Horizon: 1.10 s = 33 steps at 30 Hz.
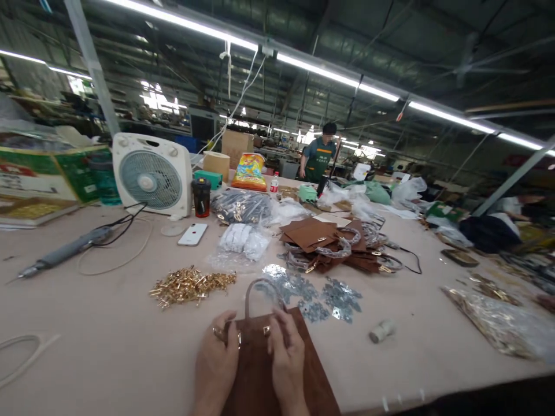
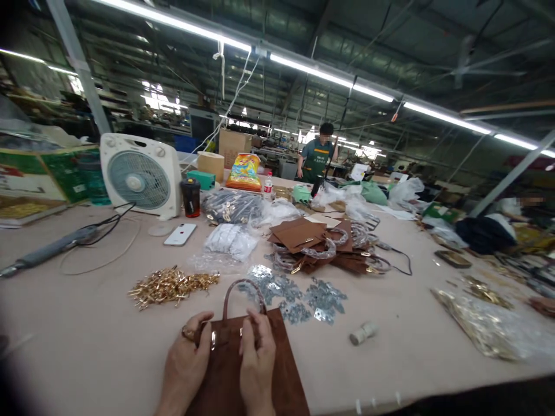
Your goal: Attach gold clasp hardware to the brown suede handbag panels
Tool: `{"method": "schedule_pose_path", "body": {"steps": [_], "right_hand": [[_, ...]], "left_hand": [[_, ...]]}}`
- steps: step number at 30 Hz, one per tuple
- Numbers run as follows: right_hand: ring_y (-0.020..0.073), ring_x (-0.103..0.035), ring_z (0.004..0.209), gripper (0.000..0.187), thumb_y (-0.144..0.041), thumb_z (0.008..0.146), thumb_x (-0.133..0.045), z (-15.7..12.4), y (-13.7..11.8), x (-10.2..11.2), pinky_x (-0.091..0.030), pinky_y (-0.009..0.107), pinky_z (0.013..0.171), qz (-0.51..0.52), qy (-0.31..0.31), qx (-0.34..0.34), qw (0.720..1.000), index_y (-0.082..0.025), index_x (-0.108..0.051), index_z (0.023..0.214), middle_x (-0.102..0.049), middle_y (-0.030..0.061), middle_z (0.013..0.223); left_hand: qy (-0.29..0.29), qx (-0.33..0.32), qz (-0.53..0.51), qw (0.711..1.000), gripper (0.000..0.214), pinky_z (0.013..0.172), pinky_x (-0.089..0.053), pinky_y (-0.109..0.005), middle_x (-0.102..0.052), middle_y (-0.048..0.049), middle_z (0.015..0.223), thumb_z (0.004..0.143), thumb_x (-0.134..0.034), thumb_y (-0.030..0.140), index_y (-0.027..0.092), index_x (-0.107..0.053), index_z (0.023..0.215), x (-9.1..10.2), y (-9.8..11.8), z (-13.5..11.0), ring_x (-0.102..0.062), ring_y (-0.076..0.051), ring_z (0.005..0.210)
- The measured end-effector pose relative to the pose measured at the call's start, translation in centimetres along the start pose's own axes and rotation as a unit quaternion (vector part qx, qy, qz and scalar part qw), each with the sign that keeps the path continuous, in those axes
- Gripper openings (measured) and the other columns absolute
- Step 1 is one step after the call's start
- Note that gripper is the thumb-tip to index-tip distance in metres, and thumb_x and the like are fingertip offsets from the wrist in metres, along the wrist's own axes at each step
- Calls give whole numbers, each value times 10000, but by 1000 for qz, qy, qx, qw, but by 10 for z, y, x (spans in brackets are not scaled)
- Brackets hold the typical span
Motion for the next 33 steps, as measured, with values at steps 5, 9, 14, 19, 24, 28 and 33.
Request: {"method": "schedule_pose_path", "body": {"steps": [5,9,14,19,24,28,33], "right_hand": [[83,-445,538,433,-558,982,-606,36,43,73,-359,196,481,125,188,-81,971,-193,-668,1208,-598,-17,799],[76,-433,543,435,-581,946,-629,61,55,129,-317,192,458,139,283,-63,947,-196,-662,1146,-588,-4,878],[102,-446,549,452,-579,915,-656,70,55,151,-329,225,469,122,298,-54,945,-175,-666,1117,-576,-7,819],[122,-492,579,489,-612,907,-670,80,42,100,-371,245,503,103,189,-47,975,-173,-717,1116,-628,15,818],[218,-666,793,516,-630,899,-665,98,16,-8,-538,331,719,27,-56,-40,997,-174,-759,1124,-748,93,965],[294,-712,1021,420,-510,853,-725,95,9,-101,-548,442,951,-10,-254,4,967,-192,-774,1124,-772,114,1119],[248,-707,919,379,-282,791,-686,85,22,-159,-560,401,896,-113,-309,85,941,-187,-765,1149,-759,90,1063]], "left_hand": [[4,-24,-8,1000,383,1057,-518,-504,-730,-102,1159,903,-407,286,206,-707,1128,0,-2,2,-661,-300,1145],[-7,-27,-33,999,398,1075,-510,-495,-744,-70,1169,846,-416,222,230,-709,1116,-5,-10,7,-678,-289,1144],[-45,-41,-49,997,352,980,-529,-442,-758,-48,1058,857,-414,197,251,-721,1020,-8,-1,5,-691,-268,1047],[-65,-88,-7,994,283,854,-480,-382,-737,-52,896,854,-435,126,229,-698,838,-2,28,-9,-655,-245,910],[-102,-128,47,985,315,910,-402,-397,-755,-41,943,861,-489,74,251,-740,930,-8,36,-18,-630,-239,973],[-120,-127,90,981,286,919,-377,-405,-753,-46,987,878,-485,55,232,-705,921,-13,32,-22,-615,-244,1000],[-128,-124,91,980,262,879,-362,-405,-750,-50,1017,902,-464,65,226,-670,921,-16,30,-21,-608,-247,998]]}}
Point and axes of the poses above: each hand's wrist, its own z-axis towards the middle knuckle, its own x-axis out of the back of the hand, y = z × x, the point moved 8 cm from there along z, towards the middle knuckle
